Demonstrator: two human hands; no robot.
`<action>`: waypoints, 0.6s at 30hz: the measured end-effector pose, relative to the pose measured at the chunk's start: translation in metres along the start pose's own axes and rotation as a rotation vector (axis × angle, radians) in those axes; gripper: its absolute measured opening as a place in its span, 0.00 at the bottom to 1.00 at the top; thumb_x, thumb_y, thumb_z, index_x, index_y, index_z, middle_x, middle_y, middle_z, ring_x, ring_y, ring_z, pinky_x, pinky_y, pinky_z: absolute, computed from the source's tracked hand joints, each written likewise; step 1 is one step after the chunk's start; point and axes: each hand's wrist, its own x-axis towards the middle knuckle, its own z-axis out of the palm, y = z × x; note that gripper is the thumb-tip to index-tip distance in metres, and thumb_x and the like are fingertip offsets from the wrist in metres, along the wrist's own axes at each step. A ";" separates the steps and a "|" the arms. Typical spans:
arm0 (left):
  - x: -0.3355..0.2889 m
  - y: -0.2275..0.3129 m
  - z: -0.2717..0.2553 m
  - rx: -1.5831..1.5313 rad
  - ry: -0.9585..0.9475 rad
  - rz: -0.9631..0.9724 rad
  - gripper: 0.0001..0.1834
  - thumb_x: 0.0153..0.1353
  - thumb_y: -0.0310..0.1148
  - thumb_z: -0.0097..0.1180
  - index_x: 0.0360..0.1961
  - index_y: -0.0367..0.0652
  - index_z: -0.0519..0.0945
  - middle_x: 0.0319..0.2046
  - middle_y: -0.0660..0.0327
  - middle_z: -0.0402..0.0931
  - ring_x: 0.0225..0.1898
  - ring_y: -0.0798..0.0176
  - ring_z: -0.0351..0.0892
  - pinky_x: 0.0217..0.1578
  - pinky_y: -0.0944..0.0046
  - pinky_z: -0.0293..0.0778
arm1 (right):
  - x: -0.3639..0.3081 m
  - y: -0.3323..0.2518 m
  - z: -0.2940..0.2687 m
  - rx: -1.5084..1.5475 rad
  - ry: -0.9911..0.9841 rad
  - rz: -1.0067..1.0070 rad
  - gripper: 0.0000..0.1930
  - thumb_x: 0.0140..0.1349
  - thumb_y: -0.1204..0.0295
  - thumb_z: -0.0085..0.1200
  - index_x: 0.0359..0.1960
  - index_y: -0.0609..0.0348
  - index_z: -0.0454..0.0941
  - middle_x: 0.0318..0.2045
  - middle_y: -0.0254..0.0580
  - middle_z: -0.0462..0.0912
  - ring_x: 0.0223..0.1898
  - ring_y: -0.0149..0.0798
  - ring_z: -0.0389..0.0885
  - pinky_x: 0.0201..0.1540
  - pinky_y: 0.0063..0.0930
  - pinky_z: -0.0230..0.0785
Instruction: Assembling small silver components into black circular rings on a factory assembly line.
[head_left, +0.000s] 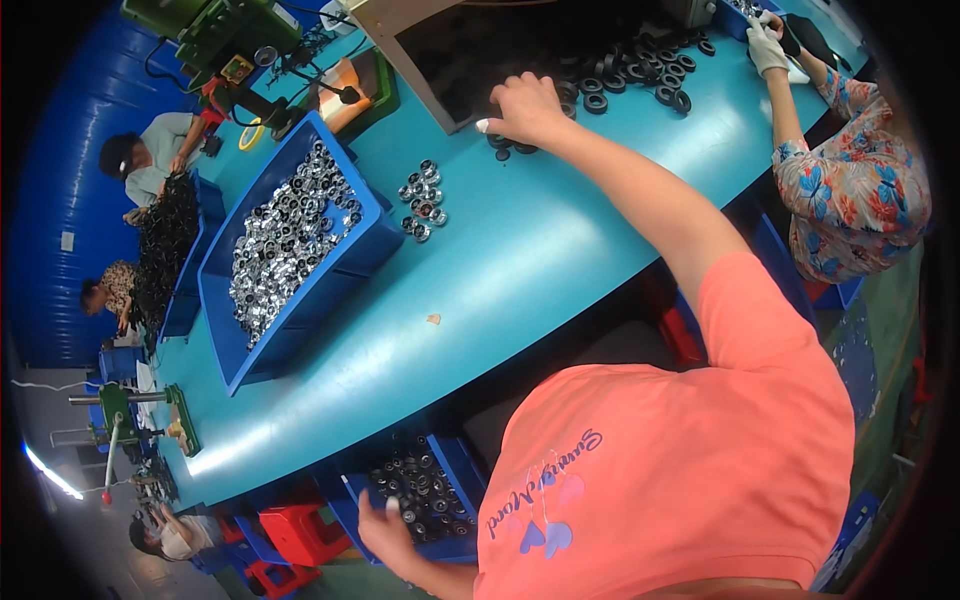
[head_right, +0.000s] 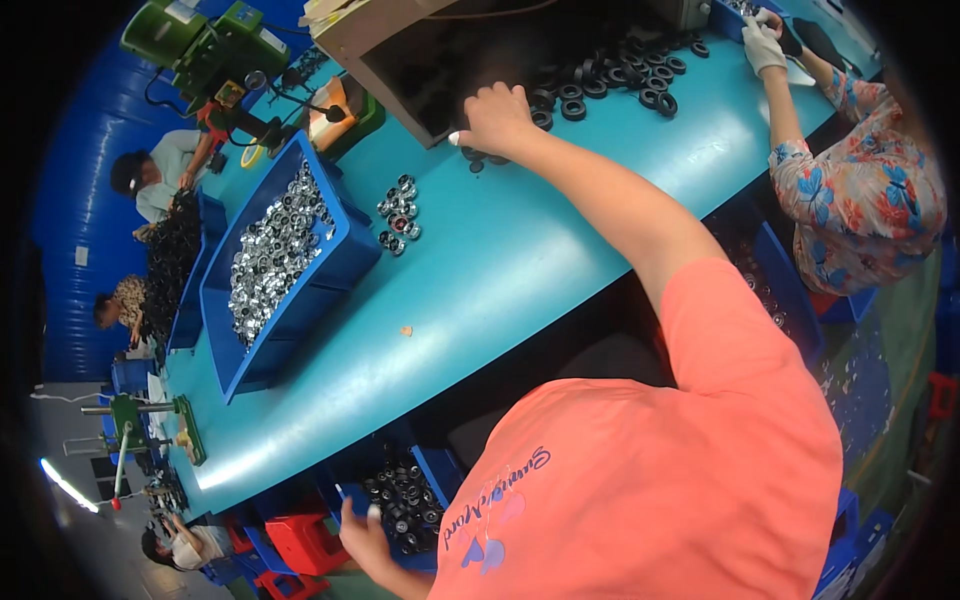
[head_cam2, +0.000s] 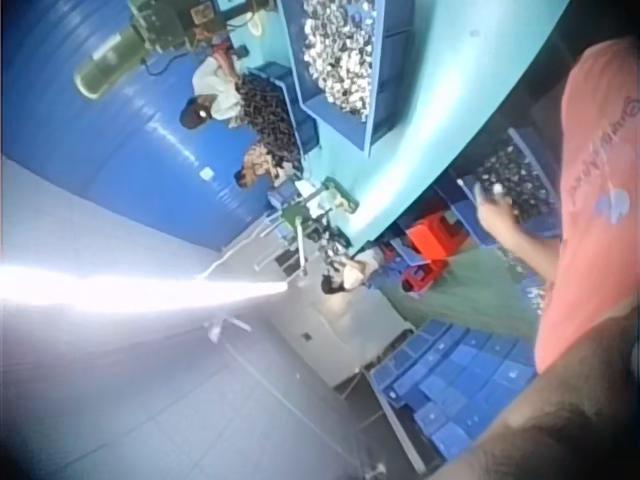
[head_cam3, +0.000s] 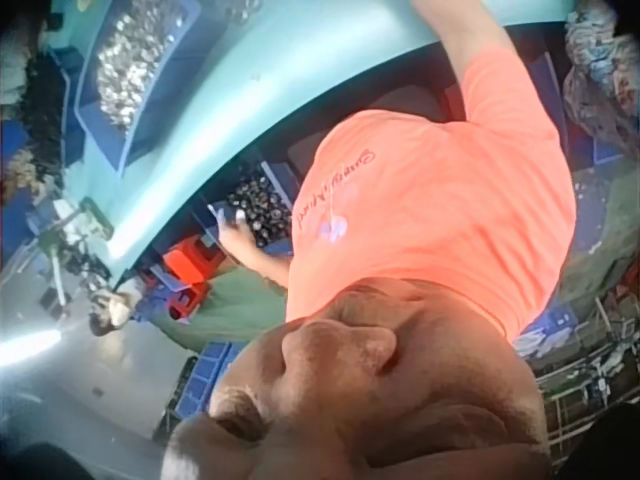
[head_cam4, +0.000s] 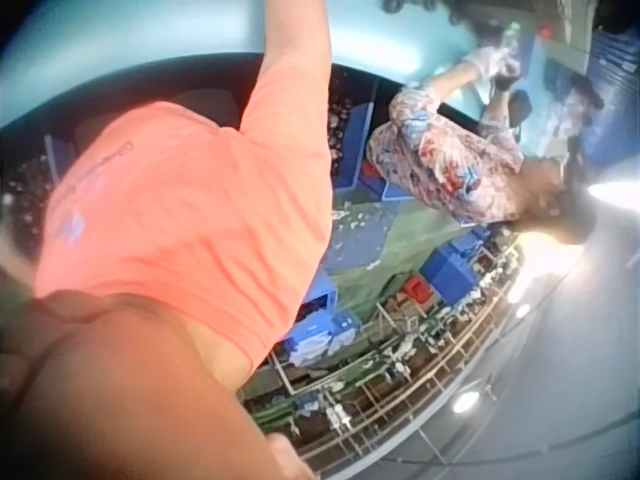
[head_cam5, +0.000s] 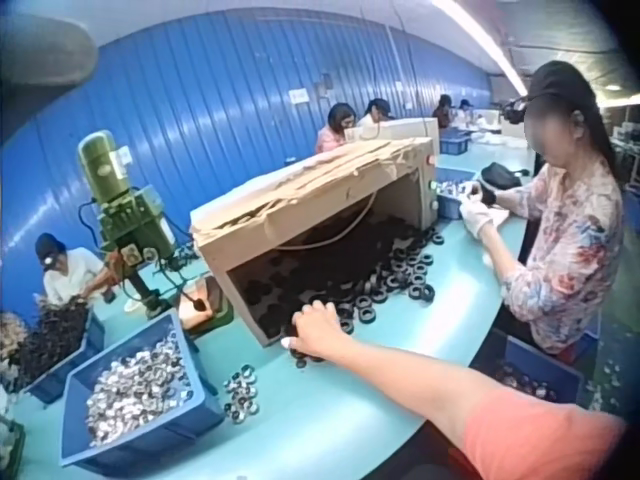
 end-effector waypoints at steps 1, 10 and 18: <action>0.008 0.027 -0.001 -0.086 0.054 0.079 0.28 0.52 0.26 0.68 0.57 0.35 0.79 0.29 0.51 0.82 0.28 0.54 0.79 0.38 0.58 0.76 | 0.004 -0.007 0.002 -0.036 -0.009 0.033 0.25 0.55 0.51 0.65 0.48 0.55 0.83 0.49 0.44 0.81 0.54 0.45 0.73 0.56 0.42 0.61; 0.081 0.248 0.053 -0.836 -0.205 0.670 0.17 0.64 0.28 0.59 0.55 0.37 0.81 0.35 0.56 0.81 0.33 0.64 0.79 0.38 0.64 0.76 | -0.014 -0.023 -0.001 0.231 0.236 -0.269 0.22 0.50 0.51 0.64 0.41 0.52 0.83 0.40 0.39 0.83 0.49 0.44 0.76 0.52 0.42 0.62; 0.126 0.333 0.091 -2.083 -0.840 0.192 0.29 0.78 0.45 0.41 0.73 0.43 0.60 0.55 0.55 0.76 0.49 0.57 0.78 0.49 0.55 0.79 | -0.125 -0.105 -0.025 0.658 0.011 -0.633 0.24 0.47 0.63 0.68 0.48 0.49 0.79 0.40 0.34 0.84 0.42 0.43 0.78 0.51 0.37 0.64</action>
